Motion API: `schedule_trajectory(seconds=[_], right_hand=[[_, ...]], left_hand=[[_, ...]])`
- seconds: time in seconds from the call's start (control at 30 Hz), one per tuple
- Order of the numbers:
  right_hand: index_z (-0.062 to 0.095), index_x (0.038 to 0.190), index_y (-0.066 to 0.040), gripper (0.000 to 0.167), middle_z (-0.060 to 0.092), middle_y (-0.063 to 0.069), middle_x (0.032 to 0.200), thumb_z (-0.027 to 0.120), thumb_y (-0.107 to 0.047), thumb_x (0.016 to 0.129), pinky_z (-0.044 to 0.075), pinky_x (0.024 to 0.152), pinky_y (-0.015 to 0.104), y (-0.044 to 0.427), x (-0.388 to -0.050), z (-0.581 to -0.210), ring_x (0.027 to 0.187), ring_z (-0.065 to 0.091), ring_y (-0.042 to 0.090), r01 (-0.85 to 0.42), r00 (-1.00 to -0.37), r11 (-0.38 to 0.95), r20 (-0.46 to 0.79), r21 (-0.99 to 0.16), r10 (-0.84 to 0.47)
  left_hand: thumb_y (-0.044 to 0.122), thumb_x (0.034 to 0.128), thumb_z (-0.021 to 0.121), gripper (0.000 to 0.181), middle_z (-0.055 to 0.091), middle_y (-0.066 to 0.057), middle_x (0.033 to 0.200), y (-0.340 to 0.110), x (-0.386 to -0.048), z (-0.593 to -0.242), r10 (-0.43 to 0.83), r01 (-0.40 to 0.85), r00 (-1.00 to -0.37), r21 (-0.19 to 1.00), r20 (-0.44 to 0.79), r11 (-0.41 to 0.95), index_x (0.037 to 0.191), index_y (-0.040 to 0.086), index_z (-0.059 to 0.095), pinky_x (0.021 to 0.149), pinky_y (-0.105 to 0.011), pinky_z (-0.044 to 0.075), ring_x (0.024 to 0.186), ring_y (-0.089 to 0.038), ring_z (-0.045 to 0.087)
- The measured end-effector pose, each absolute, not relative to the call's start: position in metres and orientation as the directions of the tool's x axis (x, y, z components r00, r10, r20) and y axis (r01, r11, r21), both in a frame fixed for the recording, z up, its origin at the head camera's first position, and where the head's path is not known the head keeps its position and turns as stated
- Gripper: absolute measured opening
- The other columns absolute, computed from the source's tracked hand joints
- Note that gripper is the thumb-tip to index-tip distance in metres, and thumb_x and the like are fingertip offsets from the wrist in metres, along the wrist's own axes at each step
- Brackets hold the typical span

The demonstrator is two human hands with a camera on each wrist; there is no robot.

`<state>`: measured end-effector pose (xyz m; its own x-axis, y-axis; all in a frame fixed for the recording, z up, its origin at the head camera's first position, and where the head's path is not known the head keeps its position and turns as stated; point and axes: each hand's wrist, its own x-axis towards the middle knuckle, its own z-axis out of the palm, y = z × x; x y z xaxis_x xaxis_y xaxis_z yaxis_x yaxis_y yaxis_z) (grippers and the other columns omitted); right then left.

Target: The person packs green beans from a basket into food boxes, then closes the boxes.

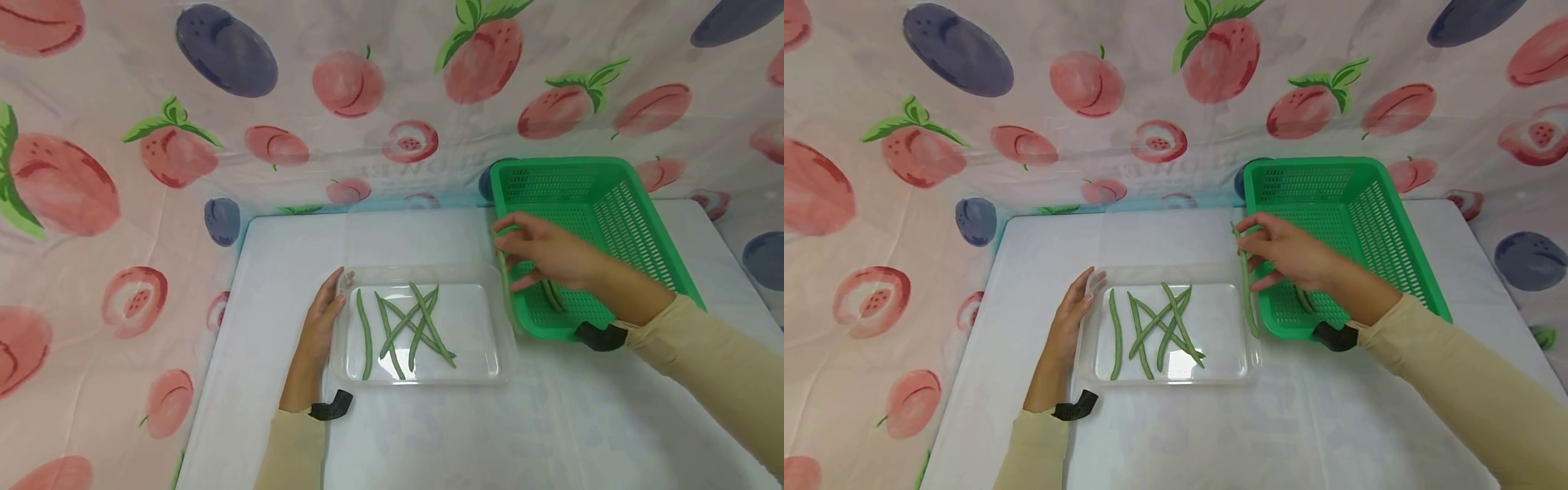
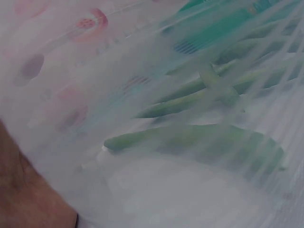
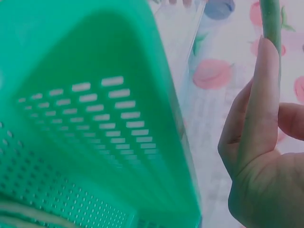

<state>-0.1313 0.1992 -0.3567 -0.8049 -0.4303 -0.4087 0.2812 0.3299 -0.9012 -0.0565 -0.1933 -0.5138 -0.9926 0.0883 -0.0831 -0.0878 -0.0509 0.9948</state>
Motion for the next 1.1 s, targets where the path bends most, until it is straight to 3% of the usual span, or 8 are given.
schedule_trajectory(seconds=[0.4, 0.8, 1.1], right_hand=[[0.04, 0.14, -0.005, 0.04, 0.056, 0.009, 0.11, 0.053, -0.023, 0.107, 0.064, 0.071, 0.049, 0.169, -0.123, -0.363, 0.093, 0.059, 0.021, 0.286, -0.796, 0.318, -0.409, -0.904, -0.447], [0.043, 0.139, -0.006, 0.038, 0.054, 0.017, 0.114, 0.055, -0.02, 0.106, 0.064, 0.071, 0.049, 0.142, -0.114, -0.368, 0.093, 0.06, 0.026, 0.314, -0.786, 0.333, -0.44, -0.889, -0.434], [0.043, 0.14, -0.007, 0.039, 0.051, 0.017, 0.112, 0.056, -0.021, 0.106, 0.064, 0.07, 0.048, 0.136, -0.113, -0.372, 0.093, 0.062, 0.026, 0.323, -0.78, 0.345, -0.454, -0.881, -0.431]], left_hand=[[0.031, 0.1074, 0.049, 0.052, 0.038, 0.009, 0.164, -0.194, -0.057, -0.517, 0.087, -0.086, -0.993, 0.994, -0.081, -0.06, 0.158, 0.03, 0.037, 0.117, -0.06, 0.035, 0.152, -0.024, 0.034], [0.035, 0.1061, 0.051, 0.051, 0.039, 0.013, 0.162, -0.194, -0.057, -0.516, 0.092, -0.086, -0.993, 0.994, -0.08, -0.062, 0.156, 0.035, 0.039, 0.117, -0.06, 0.036, 0.151, -0.021, 0.036], [0.033, 0.1068, 0.049, 0.053, 0.039, 0.012, 0.163, -0.194, -0.058, -0.517, 0.087, -0.083, -0.993, 0.995, -0.078, -0.052, 0.158, 0.028, 0.037, 0.117, -0.061, 0.035, 0.152, -0.022, 0.035]])
